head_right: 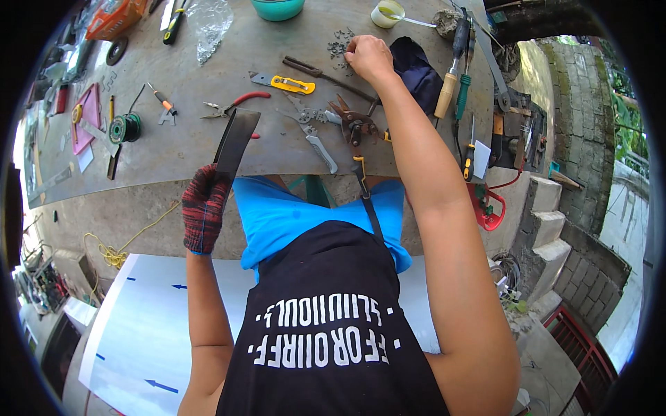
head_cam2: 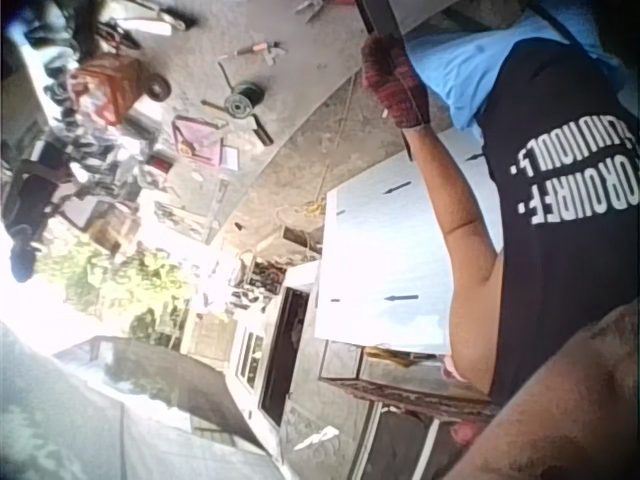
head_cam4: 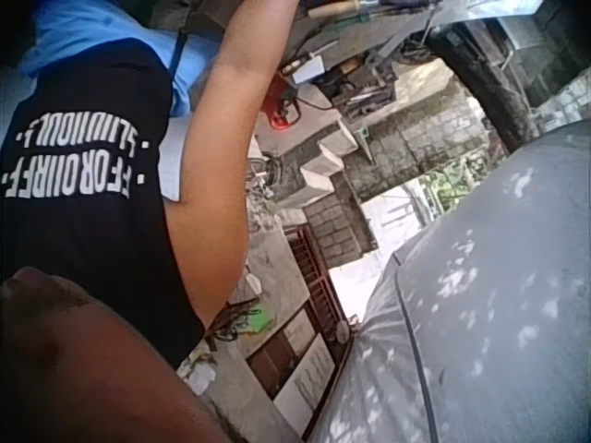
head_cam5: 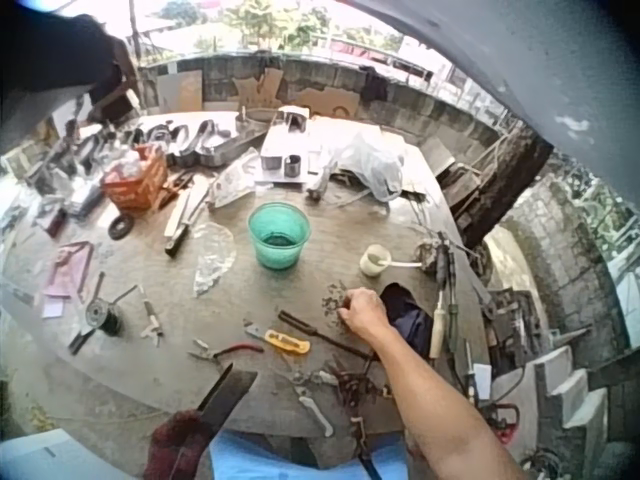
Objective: The person is assembling small metal components, possibly for sign frames, using screws and a soldering iron.
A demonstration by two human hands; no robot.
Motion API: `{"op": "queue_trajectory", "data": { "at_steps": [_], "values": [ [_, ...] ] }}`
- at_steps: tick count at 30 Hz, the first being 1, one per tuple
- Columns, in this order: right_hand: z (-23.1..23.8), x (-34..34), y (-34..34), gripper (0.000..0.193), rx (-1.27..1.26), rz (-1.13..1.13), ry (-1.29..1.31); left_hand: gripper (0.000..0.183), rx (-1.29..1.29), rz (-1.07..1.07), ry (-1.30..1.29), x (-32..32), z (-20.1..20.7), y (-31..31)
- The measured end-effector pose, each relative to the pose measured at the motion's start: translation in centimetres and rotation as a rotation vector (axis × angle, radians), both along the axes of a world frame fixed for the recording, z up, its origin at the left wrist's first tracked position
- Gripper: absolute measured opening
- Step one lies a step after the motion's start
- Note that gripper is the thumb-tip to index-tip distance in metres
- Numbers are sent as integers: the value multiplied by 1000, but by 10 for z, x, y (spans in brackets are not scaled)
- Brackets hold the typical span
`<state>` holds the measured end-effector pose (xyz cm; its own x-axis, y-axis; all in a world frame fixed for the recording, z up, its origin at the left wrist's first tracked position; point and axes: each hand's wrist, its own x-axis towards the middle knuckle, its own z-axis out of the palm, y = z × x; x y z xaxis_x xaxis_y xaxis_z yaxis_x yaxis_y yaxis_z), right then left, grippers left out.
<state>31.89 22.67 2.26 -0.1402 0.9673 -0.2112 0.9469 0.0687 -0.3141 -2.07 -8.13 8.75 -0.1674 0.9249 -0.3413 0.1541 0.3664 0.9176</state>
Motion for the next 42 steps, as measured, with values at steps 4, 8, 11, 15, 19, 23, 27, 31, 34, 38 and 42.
{"op": "queue_trajectory", "data": {
  "at_steps": [4, 8, 11, 15, 19, 23, 27, 31, 34, 38, 42],
  "values": [
    [-7, 2, 2, 23, 38, 55, -17, 28, 10, 15, -56, 1, 0, 2],
    [-9, 4, 0, 21, 100, 122, -85, 28, -7, 23, -20, 6, 7, 10],
    [-5, 8, -6, 21, 169, 161, -74, 28, -13, -27, 30, 8, 10, 16],
    [1, 13, -13, 22, 184, 149, 2, 32, 0, -62, -16, 16, 26, 23],
    [-8, 12, -6, 24, 106, 128, 25, 33, -40, -102, 50, 21, 38, 28],
    [-12, 11, -1, 22, 83, 63, 26, 32, 23, -123, 93, 22, 36, 23],
    [-14, 10, -4, 20, 132, 90, 28, 34, -17, -89, 45, 20, 37, 16],
    [-9, 17, 2, 19, 101, -33, 144, 34, -46, -62, 22, 14, 30, 12],
    [-11, 27, 6, 21, 66, -44, 139, 33, -51, -53, 24, 12, 25, 8],
    [-10, 14, 2, 24, 20, -12, 65, 32, -83, -32, 27, 10, 20, 8],
    [-9, 3, 1, 27, -4, -10, 41, 31, -77, -20, 33, 12, 25, 8]
  ]
}}
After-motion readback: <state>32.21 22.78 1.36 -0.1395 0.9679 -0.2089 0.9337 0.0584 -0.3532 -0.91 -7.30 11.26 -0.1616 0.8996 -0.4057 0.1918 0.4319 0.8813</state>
